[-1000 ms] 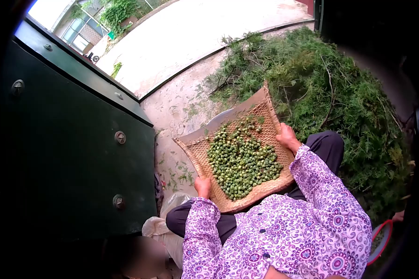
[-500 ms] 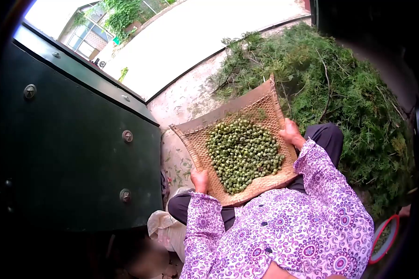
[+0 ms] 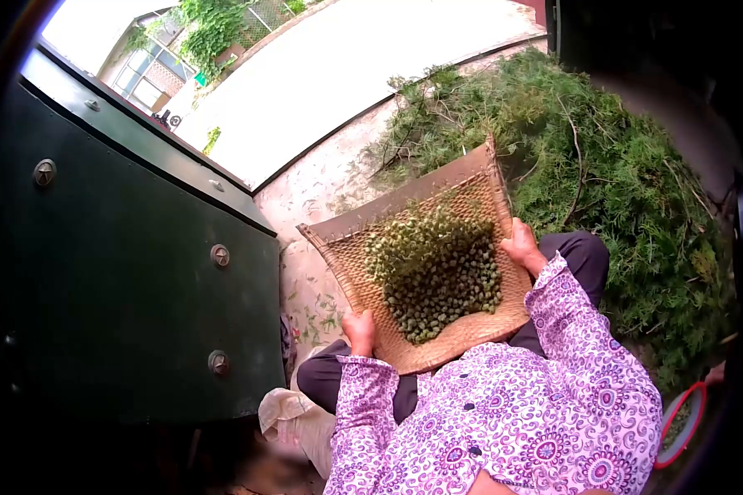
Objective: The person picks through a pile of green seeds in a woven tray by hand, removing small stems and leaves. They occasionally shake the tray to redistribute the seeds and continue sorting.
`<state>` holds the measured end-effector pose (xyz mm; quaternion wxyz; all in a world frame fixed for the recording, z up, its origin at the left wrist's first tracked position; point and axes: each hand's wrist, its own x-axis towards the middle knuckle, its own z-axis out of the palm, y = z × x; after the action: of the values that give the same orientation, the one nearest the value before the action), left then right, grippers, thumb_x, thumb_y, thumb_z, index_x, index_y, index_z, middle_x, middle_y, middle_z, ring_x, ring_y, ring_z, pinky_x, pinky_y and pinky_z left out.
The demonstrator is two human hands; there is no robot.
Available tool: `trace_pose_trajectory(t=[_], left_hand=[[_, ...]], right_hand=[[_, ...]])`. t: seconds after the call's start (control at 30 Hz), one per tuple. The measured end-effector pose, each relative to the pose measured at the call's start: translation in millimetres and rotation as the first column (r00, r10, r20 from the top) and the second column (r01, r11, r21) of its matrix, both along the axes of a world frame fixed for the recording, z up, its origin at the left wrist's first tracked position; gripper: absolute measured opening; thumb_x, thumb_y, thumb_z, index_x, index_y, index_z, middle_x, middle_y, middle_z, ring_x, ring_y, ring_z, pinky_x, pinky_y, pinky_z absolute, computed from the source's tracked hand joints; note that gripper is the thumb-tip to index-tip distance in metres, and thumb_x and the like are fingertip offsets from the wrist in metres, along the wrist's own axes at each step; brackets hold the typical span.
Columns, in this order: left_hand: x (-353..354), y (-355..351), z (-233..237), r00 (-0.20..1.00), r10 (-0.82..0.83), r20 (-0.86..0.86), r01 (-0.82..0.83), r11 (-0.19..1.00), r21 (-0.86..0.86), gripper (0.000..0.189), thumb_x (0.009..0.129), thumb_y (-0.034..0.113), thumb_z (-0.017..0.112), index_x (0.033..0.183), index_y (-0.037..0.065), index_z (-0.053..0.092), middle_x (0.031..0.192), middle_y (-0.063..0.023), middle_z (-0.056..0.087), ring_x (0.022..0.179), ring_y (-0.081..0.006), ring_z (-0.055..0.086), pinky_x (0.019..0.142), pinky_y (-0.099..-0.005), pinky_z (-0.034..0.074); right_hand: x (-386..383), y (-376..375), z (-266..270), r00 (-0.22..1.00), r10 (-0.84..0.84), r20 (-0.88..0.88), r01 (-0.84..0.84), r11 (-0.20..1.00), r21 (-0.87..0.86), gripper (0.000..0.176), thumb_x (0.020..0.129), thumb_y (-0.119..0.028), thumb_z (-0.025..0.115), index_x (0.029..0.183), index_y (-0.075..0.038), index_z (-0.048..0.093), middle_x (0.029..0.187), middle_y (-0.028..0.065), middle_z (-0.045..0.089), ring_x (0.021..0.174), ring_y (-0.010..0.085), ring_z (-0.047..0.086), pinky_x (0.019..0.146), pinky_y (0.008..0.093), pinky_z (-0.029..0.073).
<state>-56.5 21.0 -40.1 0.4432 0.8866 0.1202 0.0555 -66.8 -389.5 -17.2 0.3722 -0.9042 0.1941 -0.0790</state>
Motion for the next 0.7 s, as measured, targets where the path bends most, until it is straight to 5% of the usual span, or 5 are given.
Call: trace_pose_trajectory(t=[0.1, 0.3, 0.43, 0.5, 0.7], left_hand=[[-17, 3, -7, 0.989, -0.013, -0.151, -0.004, 0.994, -0.11, 0.02, 0.065, 0.008, 0.061, 0.082, -0.001, 0.06, 0.071, -0.0125, 0.064, 0.064, -0.0212, 0.061, 0.062, -0.0332, 0.047], [-11, -1, 32, 0.988, 0.058, 0.144, 0.023, 0.862, -0.506, 0.021, 0.071, 0.0, 0.055, 0.092, -0.004, 0.054, 0.082, -0.0105, 0.064, 0.067, -0.02, 0.06, 0.064, -0.0317, 0.048], [4, 0, 13, 0.998, 0.058, 0.039, -0.053, 0.991, -0.124, 0.023, 0.069, 0.007, 0.057, 0.089, -0.004, 0.055, 0.078, -0.0166, 0.063, 0.067, -0.0247, 0.061, 0.061, -0.0337, 0.047], [5, 3, -18, 0.986, 0.045, -0.162, -0.023, 0.991, 0.135, 0.022, 0.066, 0.012, 0.058, 0.084, 0.001, 0.06, 0.078, -0.0187, 0.063, 0.071, -0.0284, 0.062, 0.065, -0.038, 0.047], [-9, -8, 0, 1.0, 0.017, 0.01, -0.016, 0.991, -0.135, 0.021, 0.067, 0.007, 0.057, 0.087, -0.001, 0.058, 0.074, -0.0143, 0.064, 0.067, -0.0252, 0.062, 0.064, -0.0346, 0.048]], right_hand=[[-14, 0, -4, 0.999, 0.025, -0.037, -0.023, 0.998, 0.058, 0.031, 0.063, -0.015, 0.057, 0.087, 0.002, 0.047, 0.079, 0.0203, 0.056, 0.074, 0.036, 0.056, 0.07, 0.0427, 0.044], [-4, 21, 121, 0.978, 0.05, 0.203, -0.06, 0.997, 0.045, 0.028, 0.065, -0.012, 0.057, 0.087, 0.002, 0.046, 0.07, 0.018, 0.057, 0.065, 0.0341, 0.057, 0.062, 0.0399, 0.046], [17, 5, 58, 0.935, 0.129, 0.33, -0.12, 0.992, -0.049, 0.028, 0.066, -0.012, 0.058, 0.088, 0.002, 0.047, 0.073, 0.0201, 0.058, 0.069, 0.0364, 0.058, 0.064, 0.0406, 0.047], [7, 1, 15, 0.998, 0.046, 0.049, -0.043, 0.998, -0.052, 0.029, 0.064, -0.013, 0.058, 0.087, 0.002, 0.048, 0.079, 0.024, 0.057, 0.076, 0.0393, 0.057, 0.067, 0.044, 0.045], [-17, -3, 25, 0.991, 0.03, 0.127, -0.024, 0.999, -0.045, 0.029, 0.064, -0.015, 0.059, 0.084, 0.002, 0.046, 0.071, 0.0187, 0.056, 0.067, 0.035, 0.057, 0.062, 0.0415, 0.045]])
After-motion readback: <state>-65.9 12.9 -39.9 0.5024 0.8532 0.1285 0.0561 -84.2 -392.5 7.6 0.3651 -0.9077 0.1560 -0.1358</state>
